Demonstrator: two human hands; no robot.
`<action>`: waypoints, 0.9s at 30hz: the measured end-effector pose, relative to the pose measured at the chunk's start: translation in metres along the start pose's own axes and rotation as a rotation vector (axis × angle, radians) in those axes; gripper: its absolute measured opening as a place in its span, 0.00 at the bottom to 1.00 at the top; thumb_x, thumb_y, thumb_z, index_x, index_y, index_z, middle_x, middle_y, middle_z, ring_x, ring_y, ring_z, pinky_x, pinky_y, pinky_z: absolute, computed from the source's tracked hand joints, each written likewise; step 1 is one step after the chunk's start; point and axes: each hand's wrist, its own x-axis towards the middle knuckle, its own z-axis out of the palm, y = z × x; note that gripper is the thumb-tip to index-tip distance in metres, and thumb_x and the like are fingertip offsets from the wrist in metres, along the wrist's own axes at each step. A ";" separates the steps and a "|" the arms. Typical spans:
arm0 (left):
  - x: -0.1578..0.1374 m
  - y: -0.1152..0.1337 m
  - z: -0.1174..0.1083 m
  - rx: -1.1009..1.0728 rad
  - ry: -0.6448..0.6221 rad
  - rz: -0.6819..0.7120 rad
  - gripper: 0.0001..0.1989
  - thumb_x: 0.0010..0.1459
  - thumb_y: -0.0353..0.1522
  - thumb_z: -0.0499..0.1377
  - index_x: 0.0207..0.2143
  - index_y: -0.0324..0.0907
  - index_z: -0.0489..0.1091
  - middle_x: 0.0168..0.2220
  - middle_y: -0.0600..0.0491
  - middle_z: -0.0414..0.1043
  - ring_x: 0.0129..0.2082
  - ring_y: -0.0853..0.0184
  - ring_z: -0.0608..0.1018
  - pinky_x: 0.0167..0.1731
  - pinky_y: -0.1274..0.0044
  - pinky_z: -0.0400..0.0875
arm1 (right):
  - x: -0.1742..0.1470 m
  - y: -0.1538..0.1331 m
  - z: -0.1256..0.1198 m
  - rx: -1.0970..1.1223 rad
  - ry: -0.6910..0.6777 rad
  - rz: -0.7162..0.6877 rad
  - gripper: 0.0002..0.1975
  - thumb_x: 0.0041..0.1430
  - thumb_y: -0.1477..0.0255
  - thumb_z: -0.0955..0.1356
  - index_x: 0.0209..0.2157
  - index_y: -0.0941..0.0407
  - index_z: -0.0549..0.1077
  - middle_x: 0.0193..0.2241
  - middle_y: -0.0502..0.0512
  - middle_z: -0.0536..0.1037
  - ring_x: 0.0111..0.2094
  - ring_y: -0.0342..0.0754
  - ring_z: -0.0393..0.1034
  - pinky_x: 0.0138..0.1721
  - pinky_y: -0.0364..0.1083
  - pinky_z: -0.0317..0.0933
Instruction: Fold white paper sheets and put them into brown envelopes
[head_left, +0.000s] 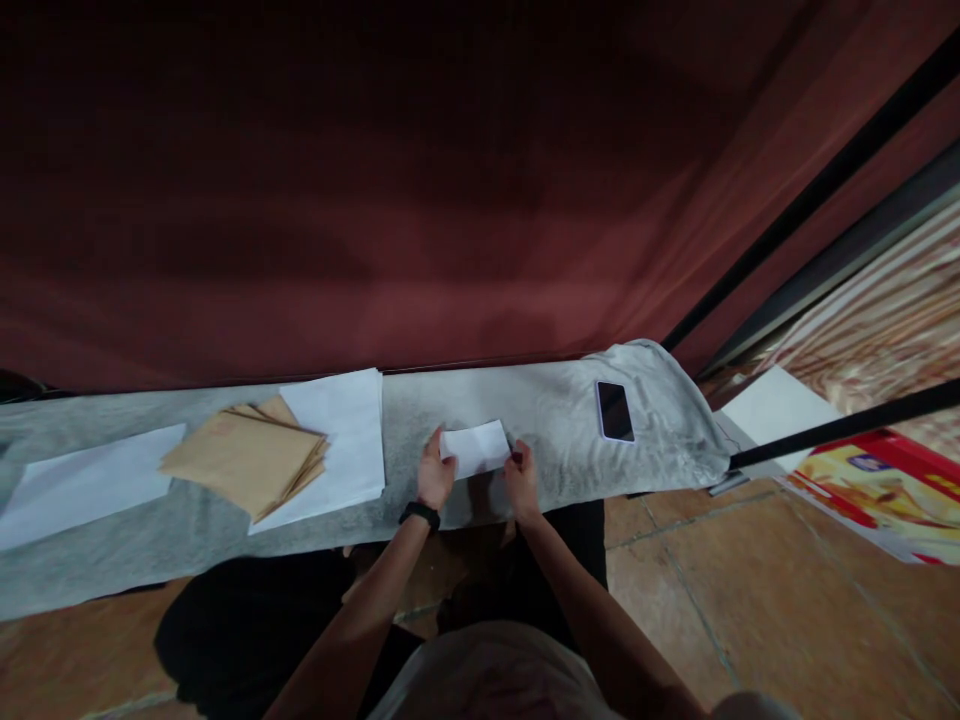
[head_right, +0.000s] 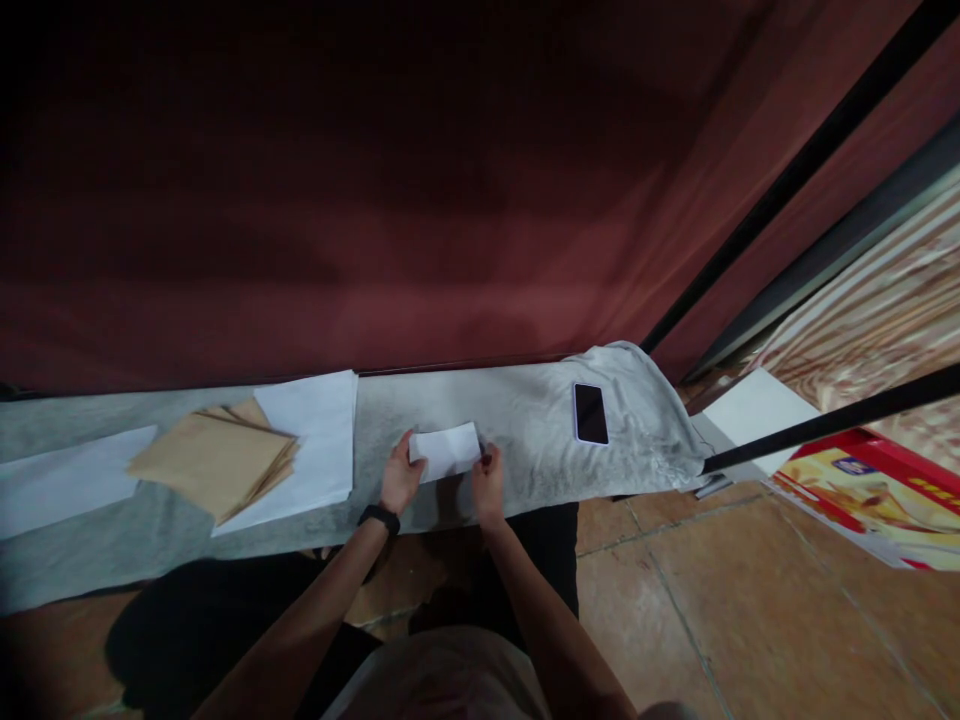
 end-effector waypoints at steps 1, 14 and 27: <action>0.000 -0.001 -0.001 0.040 0.002 0.013 0.33 0.55 0.24 0.56 0.64 0.40 0.63 0.54 0.42 0.74 0.51 0.54 0.80 0.55 0.60 0.74 | -0.002 0.001 -0.005 -0.064 0.002 -0.041 0.24 0.70 0.66 0.56 0.61 0.62 0.66 0.45 0.67 0.78 0.45 0.56 0.75 0.48 0.55 0.71; -0.040 0.008 0.019 0.505 -0.202 0.285 0.26 0.70 0.36 0.47 0.67 0.39 0.61 0.71 0.44 0.56 0.72 0.58 0.56 0.70 0.61 0.53 | -0.027 0.001 0.004 -0.730 -0.310 -0.557 0.26 0.73 0.71 0.56 0.69 0.59 0.59 0.69 0.59 0.62 0.70 0.51 0.53 0.70 0.56 0.45; -0.053 -0.007 0.004 0.644 -0.070 0.262 0.32 0.70 0.37 0.44 0.72 0.33 0.50 0.72 0.39 0.51 0.74 0.56 0.52 0.70 0.59 0.50 | -0.003 0.014 -0.006 -0.772 -0.150 -0.480 0.26 0.74 0.69 0.57 0.67 0.66 0.62 0.67 0.69 0.64 0.68 0.59 0.57 0.69 0.61 0.46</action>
